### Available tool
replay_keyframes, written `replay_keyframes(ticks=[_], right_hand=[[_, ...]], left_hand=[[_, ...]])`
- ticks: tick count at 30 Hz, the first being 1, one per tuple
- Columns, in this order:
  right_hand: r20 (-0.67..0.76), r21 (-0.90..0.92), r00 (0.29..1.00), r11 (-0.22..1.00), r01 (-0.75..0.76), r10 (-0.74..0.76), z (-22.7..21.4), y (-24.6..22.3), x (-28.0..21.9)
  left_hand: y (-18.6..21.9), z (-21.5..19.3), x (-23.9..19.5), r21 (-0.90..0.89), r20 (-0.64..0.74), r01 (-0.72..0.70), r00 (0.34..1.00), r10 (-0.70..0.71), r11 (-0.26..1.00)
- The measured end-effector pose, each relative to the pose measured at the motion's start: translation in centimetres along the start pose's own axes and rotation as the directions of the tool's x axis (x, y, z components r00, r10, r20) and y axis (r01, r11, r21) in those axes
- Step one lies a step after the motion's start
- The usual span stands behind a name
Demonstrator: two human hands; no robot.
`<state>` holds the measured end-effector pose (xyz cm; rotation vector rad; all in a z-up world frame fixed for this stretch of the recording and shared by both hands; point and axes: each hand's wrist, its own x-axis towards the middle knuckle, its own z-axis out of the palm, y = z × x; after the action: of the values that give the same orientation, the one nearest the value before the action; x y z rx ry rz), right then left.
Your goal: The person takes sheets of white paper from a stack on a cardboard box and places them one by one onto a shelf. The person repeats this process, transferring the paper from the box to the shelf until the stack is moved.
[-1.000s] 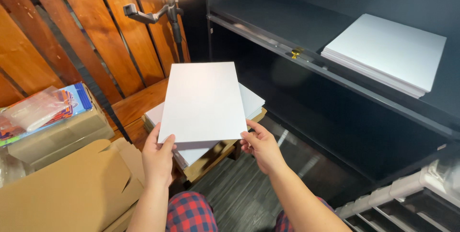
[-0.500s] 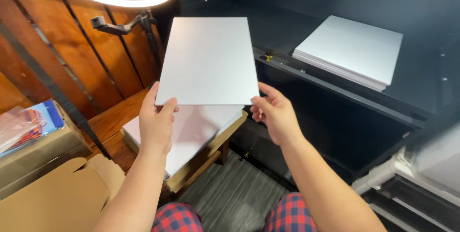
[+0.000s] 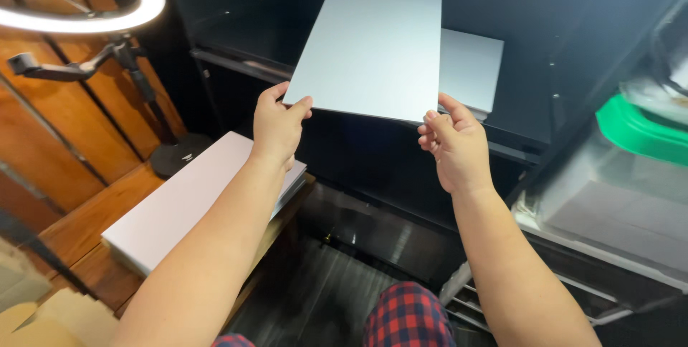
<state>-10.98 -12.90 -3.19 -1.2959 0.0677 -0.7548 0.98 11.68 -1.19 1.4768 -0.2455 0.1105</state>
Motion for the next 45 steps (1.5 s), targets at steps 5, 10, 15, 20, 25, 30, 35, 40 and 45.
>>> replay_keyframes(ticks=[5, 10, 15, 20, 25, 30, 35, 40, 45], right_hand=[[-0.067, -0.063, 0.997, 0.998, 0.029, -0.033, -4.0, -0.4, 1.4], [-0.136, -0.115, 0.99, 0.993, 0.023, -0.038, -6.3, -0.5, 1.7], [-0.169, -0.136, 0.985, 0.99, 0.021, -0.044, -7.6, 0.3, 1.9], [-0.172, -0.113, 0.985, 0.994, -0.014, -0.006, -7.7, 0.2, 1.5], [-0.185, -0.082, 0.983, 0.996, -0.028, 0.012, -7.2, -0.4, 0.7], [-0.204, -0.054, 0.977, 0.996, -0.076, 0.063, -7.7, -0.2, 0.4], [-0.226, -0.19, 0.972, 0.982, 0.021, -0.065, -8.4, -0.4, -0.3], [-0.196, -0.415, 0.952, 0.899, 0.138, -0.236, -9.0, -0.8, -0.7], [-0.166, -0.615, 0.935, 0.774, 0.151, -0.314, -8.4, -1.6, -1.1]], left_hand=[[-0.6, 4.8, 2.1, 0.0, 0.091, 0.009, 0.996, -0.009, 1.0], [-0.6, 7.9, 2.7, 0.029, 0.165, 0.045, 0.985, -0.049, 0.999], [-2.0, 10.0, 3.8, 0.056, 0.183, 0.029, 0.982, -0.039, 0.998], [-1.8, 10.5, 3.5, 0.056, 0.191, 0.026, 0.981, -0.036, 0.998], [-2.8, 10.8, 3.8, 0.062, 0.193, 0.027, 0.981, -0.038, 0.998], [-1.2, 10.0, 1.9, 0.022, 0.217, 0.065, 0.974, -0.068, 0.998], [-0.6, 9.2, 0.2, -0.023, 0.138, 0.124, 0.983, -0.119, 0.992], [-2.0, 9.2, 0.0, 0.012, 0.091, 0.022, 0.996, -0.023, 1.0], [-4.5, 10.1, 2.2, 0.053, 0.042, -0.072, 0.997, 0.07, 0.996]])
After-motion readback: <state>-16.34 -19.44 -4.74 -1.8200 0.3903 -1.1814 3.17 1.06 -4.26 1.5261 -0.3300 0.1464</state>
